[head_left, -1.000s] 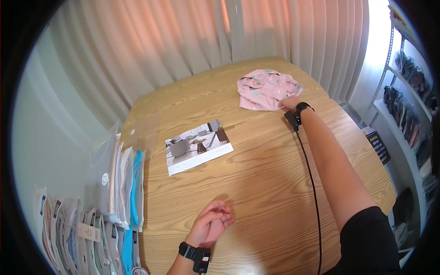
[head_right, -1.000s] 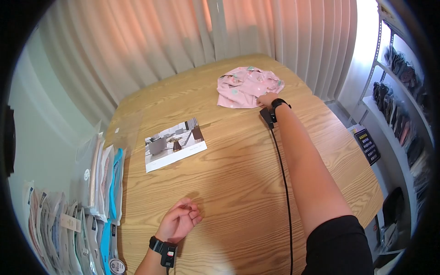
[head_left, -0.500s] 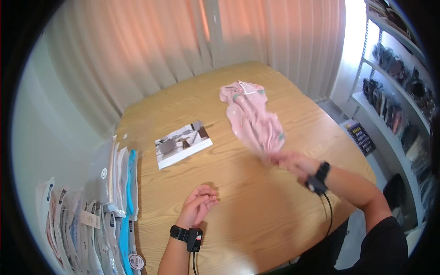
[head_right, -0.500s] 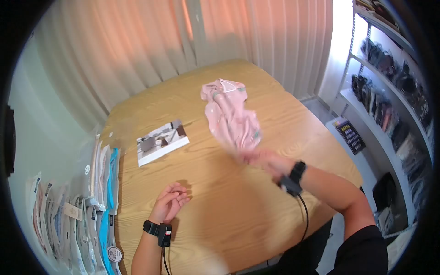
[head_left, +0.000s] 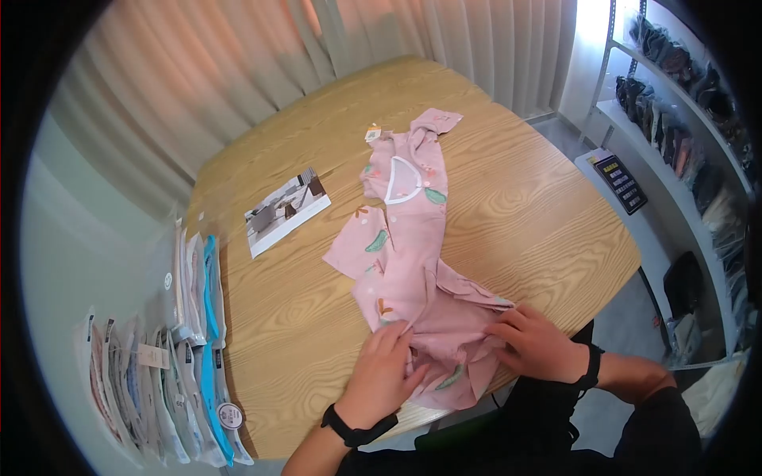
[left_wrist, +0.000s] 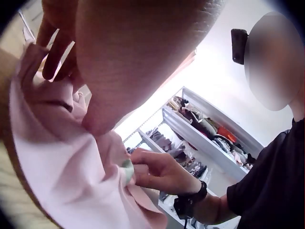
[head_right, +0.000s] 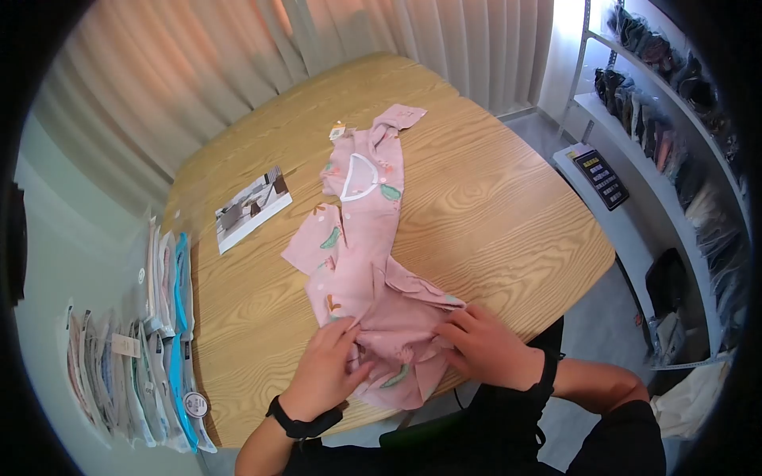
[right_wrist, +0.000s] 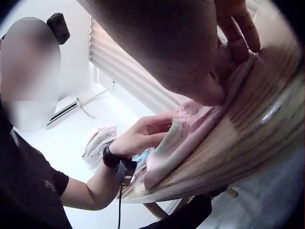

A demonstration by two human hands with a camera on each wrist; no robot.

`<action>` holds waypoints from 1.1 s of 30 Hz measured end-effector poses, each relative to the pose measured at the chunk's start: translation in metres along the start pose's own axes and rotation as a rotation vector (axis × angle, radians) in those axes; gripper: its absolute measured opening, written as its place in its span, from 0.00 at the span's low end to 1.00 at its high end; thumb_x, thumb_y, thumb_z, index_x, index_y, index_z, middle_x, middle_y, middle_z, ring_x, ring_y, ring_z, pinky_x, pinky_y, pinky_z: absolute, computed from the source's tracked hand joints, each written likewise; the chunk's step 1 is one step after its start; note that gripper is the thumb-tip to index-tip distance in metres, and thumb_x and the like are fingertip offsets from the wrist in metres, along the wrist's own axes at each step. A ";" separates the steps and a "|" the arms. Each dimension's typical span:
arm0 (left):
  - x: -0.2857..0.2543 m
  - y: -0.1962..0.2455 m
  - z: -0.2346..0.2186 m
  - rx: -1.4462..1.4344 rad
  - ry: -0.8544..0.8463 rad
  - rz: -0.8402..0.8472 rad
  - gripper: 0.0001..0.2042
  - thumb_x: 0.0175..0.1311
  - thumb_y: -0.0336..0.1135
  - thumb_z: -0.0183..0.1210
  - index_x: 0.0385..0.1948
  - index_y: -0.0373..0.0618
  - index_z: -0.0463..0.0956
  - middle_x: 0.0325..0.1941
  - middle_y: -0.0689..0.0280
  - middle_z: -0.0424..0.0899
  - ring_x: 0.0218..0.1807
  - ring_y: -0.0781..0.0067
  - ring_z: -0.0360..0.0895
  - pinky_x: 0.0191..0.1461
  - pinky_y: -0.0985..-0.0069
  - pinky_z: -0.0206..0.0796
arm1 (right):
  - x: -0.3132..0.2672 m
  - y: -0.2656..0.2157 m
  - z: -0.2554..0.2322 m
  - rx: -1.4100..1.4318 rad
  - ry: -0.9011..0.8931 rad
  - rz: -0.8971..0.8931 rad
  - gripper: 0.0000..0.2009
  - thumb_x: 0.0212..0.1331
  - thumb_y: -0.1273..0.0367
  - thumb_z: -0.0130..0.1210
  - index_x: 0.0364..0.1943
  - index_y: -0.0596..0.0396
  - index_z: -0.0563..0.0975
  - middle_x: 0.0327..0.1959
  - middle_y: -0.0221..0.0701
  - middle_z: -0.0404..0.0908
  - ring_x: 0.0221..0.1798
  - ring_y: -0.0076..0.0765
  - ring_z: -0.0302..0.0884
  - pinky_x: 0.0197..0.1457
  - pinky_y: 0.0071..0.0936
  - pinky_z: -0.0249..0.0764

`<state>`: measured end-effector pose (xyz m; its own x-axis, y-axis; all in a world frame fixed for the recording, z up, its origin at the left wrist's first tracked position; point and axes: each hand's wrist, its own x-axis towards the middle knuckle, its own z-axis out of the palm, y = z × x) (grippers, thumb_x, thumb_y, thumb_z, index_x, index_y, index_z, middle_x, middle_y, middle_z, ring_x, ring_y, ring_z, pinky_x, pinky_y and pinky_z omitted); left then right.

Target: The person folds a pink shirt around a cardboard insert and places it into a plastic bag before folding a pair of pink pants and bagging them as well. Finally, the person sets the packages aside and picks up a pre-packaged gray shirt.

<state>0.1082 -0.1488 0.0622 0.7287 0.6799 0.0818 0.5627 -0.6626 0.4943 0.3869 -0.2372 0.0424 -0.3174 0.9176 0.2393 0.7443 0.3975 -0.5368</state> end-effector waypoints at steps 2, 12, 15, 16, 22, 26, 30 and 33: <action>-0.011 0.004 -0.013 0.079 0.045 -0.030 0.28 0.55 0.41 0.68 0.55 0.34 0.72 0.59 0.47 0.72 0.63 0.45 0.67 0.66 0.59 0.60 | -0.004 0.016 -0.008 -0.056 -0.066 -0.049 0.19 0.46 0.73 0.61 0.46 0.54 0.76 0.46 0.38 0.75 0.48 0.53 0.72 0.52 0.41 0.71; -0.075 0.047 -0.067 0.237 0.717 -0.261 0.20 0.59 0.30 0.58 0.53 0.31 0.71 0.48 0.53 0.77 0.53 0.55 0.74 0.59 0.65 0.63 | -0.022 0.078 -0.118 0.454 0.586 0.488 0.07 0.65 0.71 0.48 0.39 0.56 0.77 0.31 0.23 0.76 0.37 0.17 0.73 0.38 0.19 0.70; -0.128 0.010 -0.081 -0.105 1.080 0.149 0.21 0.62 0.32 0.53 0.55 0.28 0.69 0.54 0.53 0.76 0.56 0.56 0.72 0.63 0.64 0.60 | -0.022 0.112 -0.145 0.579 0.664 0.409 0.10 0.69 0.69 0.43 0.44 0.55 0.77 0.34 0.21 0.77 0.37 0.19 0.74 0.38 0.19 0.71; -0.165 -0.010 -0.082 -0.120 1.071 0.278 0.22 0.62 0.33 0.52 0.56 0.28 0.68 0.56 0.52 0.75 0.57 0.56 0.71 0.64 0.63 0.60 | -0.010 0.112 -0.147 0.580 0.655 0.406 0.10 0.69 0.69 0.43 0.44 0.55 0.77 0.34 0.21 0.77 0.37 0.19 0.74 0.38 0.19 0.71; -0.141 0.038 -0.088 0.559 1.347 -0.174 0.30 0.66 0.36 0.53 0.66 0.27 0.58 0.68 0.52 0.66 0.54 0.64 0.71 0.58 0.73 0.61 | 0.154 0.101 -0.166 0.563 0.682 0.134 0.12 0.69 0.69 0.43 0.47 0.57 0.77 0.38 0.23 0.79 0.39 0.19 0.76 0.40 0.19 0.73; -0.141 0.027 -0.083 0.402 1.286 -0.279 0.33 0.65 0.38 0.56 0.68 0.29 0.56 0.69 0.47 0.61 0.70 0.53 0.61 0.72 0.60 0.51 | 0.271 0.048 -0.214 0.899 0.624 -0.355 0.09 0.71 0.73 0.44 0.34 0.60 0.75 0.29 0.30 0.75 0.30 0.22 0.69 0.31 0.19 0.63; -0.151 0.037 -0.064 0.456 1.270 -0.417 0.31 0.67 0.38 0.56 0.67 0.28 0.57 0.69 0.52 0.63 0.65 0.58 0.67 0.71 0.64 0.53 | 0.311 0.049 -0.230 0.263 0.529 -0.248 0.39 0.52 0.81 0.54 0.71 0.61 0.52 0.68 0.44 0.64 0.59 0.33 0.71 0.57 0.24 0.72; -0.147 0.041 -0.017 0.378 1.306 -0.255 0.29 0.63 0.32 0.55 0.64 0.27 0.60 0.65 0.45 0.66 0.52 0.59 0.72 0.61 0.63 0.63 | 0.246 -0.011 -0.155 0.108 0.057 -0.192 0.15 0.64 0.66 0.53 0.50 0.61 0.74 0.33 0.35 0.81 0.37 0.29 0.79 0.43 0.26 0.75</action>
<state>0.0171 -0.2705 0.0848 -0.1819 0.4535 0.8725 0.8473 -0.3780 0.3731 0.3915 -0.0175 0.2324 -0.4117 0.8241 0.3891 0.6049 0.5665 -0.5597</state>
